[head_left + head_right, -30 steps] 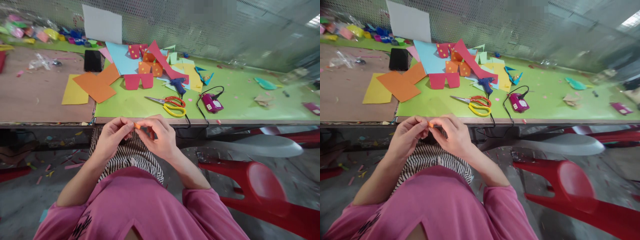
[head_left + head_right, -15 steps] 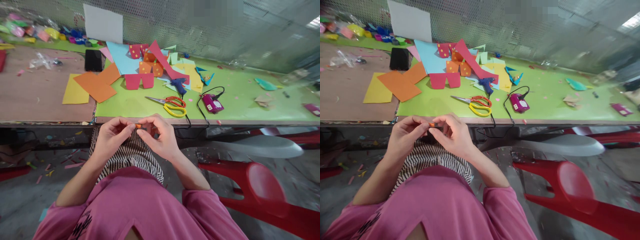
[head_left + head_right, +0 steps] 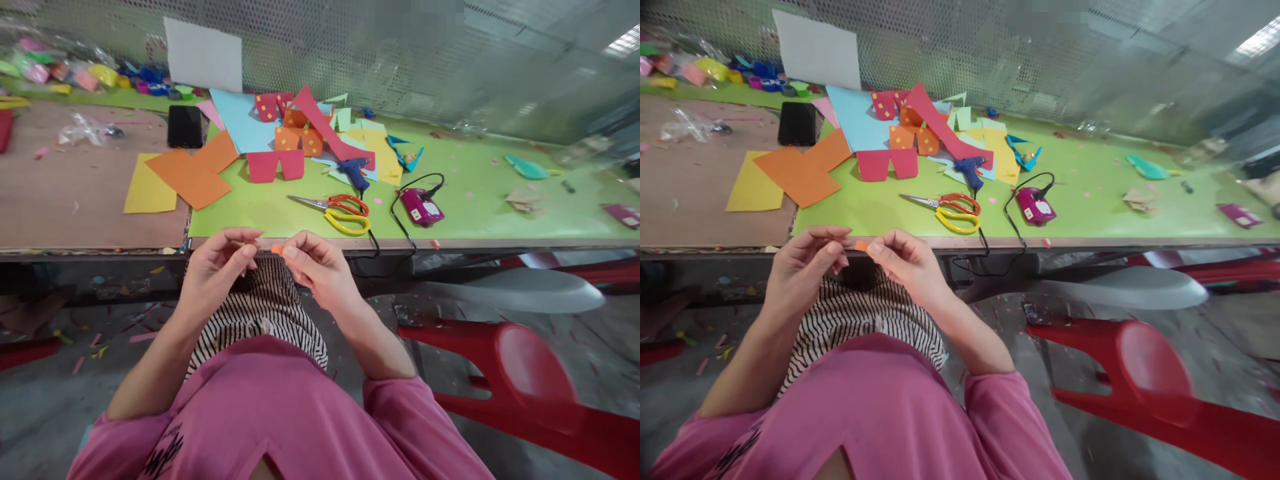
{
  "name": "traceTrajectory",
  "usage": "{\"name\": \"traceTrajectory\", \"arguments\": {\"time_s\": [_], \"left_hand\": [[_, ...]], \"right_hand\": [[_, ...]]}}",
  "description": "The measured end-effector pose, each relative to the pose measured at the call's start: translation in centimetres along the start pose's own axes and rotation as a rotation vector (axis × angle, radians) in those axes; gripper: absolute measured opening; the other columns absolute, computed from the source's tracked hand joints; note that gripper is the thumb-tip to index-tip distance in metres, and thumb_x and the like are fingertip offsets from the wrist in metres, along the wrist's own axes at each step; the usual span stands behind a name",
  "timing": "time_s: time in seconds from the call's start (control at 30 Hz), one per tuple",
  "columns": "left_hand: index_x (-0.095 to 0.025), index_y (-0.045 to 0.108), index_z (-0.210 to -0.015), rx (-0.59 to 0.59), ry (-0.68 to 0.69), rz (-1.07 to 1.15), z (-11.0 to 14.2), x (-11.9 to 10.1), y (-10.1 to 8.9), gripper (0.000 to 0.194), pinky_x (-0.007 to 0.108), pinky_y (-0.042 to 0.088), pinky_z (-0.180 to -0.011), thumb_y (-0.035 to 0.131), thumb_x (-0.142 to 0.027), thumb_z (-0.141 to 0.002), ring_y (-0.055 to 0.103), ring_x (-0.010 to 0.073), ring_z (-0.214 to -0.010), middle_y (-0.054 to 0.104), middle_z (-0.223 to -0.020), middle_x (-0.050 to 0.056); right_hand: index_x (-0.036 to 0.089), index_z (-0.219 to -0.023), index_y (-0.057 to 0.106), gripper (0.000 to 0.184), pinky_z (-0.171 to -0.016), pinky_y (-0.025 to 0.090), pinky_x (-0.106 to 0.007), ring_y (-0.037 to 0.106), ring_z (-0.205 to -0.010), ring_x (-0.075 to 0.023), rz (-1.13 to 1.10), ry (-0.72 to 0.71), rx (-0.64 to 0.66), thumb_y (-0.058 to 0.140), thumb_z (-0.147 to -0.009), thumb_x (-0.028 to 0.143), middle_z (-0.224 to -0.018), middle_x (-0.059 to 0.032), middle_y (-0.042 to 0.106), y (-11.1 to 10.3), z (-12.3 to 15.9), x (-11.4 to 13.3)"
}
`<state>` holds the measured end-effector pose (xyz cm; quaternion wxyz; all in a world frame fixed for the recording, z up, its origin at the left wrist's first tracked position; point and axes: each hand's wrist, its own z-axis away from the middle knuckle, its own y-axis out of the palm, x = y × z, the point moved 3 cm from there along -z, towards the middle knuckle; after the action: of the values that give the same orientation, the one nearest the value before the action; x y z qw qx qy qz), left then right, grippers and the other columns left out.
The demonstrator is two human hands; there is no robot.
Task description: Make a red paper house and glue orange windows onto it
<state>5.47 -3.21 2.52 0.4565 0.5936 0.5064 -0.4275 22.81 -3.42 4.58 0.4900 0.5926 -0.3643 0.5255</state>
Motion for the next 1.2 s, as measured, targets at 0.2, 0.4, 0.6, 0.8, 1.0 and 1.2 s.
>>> {"name": "traceTrajectory", "arguments": {"time_s": [0.2, 0.4, 0.6, 0.8, 1.0, 1.2], "left_hand": [[-0.025, 0.080, -0.101, 0.127, 0.028, 0.104, 0.2, 0.0, 0.9, 0.021, 0.025, 0.060, -0.079, 0.086, -0.031, -0.082, 0.072, 0.0136, -0.085, 0.077, -0.096, 0.003], [-0.023, 0.078, -0.086, 0.088, -0.089, 0.227, -0.1, 0.3, 1.0, 0.024, 0.022, 0.055, -0.059, 0.091, -0.041, -0.074, 0.065, 0.0115, -0.068, 0.078, -0.088, 0.004], [-0.023, 0.076, -0.078, 0.093, -0.227, 0.306, -0.4, 0.8, 1.1, 0.036, 0.021, 0.042, -0.047, 0.094, -0.051, -0.064, 0.048, 0.0078, -0.052, 0.067, -0.068, 0.000], [-0.021, 0.075, -0.074, 0.057, -0.159, 0.234, -0.1, 0.8, 1.1, 0.028, 0.020, 0.045, -0.052, 0.093, -0.042, -0.069, 0.052, 0.0081, -0.057, 0.069, -0.071, 0.000], [-0.021, 0.073, -0.075, 0.046, -0.202, 0.222, -0.2, 0.7, 0.9, 0.021, 0.021, 0.042, -0.051, 0.088, -0.035, -0.073, 0.050, 0.0082, -0.055, 0.066, -0.067, -0.001], [-0.019, 0.070, -0.069, 0.206, -0.376, 0.293, -0.6, 0.3, 0.9, 0.020, 0.019, 0.038, -0.048, 0.087, -0.030, -0.069, 0.047, 0.0073, -0.051, 0.058, -0.058, -0.003]], "right_hand": [[0.022, -0.076, 0.056, 0.038, -0.039, 0.016, -0.019, 0.029, -0.046, -0.0041, -0.151, 0.125, 0.071, 0.084, -0.078, 0.049, -0.058, 0.0102, 0.044, 0.8, -0.1, -0.7], [0.022, -0.083, 0.060, 0.039, -0.041, 0.025, -0.019, 0.034, -0.048, -0.0054, -0.018, 0.029, 0.102, 0.078, -0.083, 0.056, -0.062, 0.0089, 0.048, 0.7, 0.4, -0.7], [0.025, -0.096, 0.070, 0.010, -0.057, 0.049, -0.027, 0.052, -0.060, -0.0092, 0.654, -0.556, -0.118, 0.076, -0.089, 0.028, -0.094, -0.0025, 0.070, 0.3, 1.5, 1.0], [0.022, -0.090, 0.065, 0.010, -0.056, 0.045, -0.023, 0.053, -0.062, -0.0085, 0.473, -0.388, -0.148, 0.070, -0.093, 0.030, -0.082, 0.0009, 0.066, 0.6, 1.0, 0.4], [0.022, -0.097, 0.065, 0.019, -0.056, 0.045, -0.022, 0.053, -0.064, -0.0090, 0.341, -0.234, -0.052, 0.071, -0.093, 0.040, -0.077, 0.0032, 0.060, 0.4, 0.7, -0.2], [0.026, -0.105, 0.072, 0.015, -0.069, 0.054, -0.027, 0.062, -0.076, -0.0109, 0.893, -0.820, -0.038, 0.066, -0.096, 0.015, -0.103, -0.0023, 0.067, -0.3, 1.5, 1.4]]}}
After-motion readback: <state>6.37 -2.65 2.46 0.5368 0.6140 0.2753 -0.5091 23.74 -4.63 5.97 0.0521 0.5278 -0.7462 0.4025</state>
